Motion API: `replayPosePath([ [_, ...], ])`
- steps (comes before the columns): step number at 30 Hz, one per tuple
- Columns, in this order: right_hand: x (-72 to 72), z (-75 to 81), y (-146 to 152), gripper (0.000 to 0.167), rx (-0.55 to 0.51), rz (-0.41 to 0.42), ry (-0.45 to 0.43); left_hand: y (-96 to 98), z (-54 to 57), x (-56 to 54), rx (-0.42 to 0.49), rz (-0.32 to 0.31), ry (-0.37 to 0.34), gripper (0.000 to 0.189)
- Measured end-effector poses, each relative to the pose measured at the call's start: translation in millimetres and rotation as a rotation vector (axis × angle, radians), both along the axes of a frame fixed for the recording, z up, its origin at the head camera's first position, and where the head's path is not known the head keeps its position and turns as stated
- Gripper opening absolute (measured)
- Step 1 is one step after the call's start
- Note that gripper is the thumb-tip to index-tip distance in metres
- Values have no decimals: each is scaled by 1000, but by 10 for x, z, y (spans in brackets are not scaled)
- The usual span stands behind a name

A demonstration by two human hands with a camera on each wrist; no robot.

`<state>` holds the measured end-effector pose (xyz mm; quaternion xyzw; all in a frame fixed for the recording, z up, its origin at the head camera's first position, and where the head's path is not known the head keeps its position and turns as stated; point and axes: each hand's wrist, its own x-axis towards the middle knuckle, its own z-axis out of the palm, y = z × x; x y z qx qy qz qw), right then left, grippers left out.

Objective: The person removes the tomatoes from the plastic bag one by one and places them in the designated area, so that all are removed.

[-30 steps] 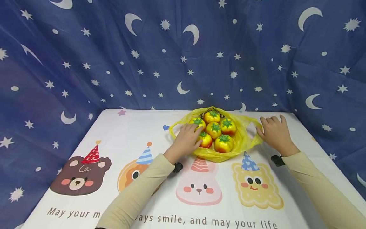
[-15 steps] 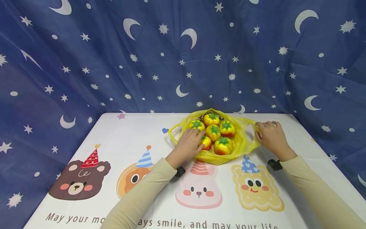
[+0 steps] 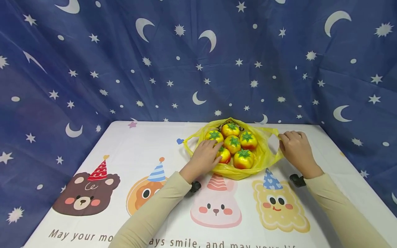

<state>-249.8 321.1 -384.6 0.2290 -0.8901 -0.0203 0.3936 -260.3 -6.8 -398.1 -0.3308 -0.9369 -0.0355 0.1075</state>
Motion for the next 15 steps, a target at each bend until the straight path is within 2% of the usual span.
replayPosePath([
  [6, -13, 140, -66, 12, -49, -16, 26, -8, 1, -8, 13, 10, -16, 51],
  [15, -16, 299, -187, 11, -103, -76, -13, -1, 16, -14, 26, 27, -52, 53],
])
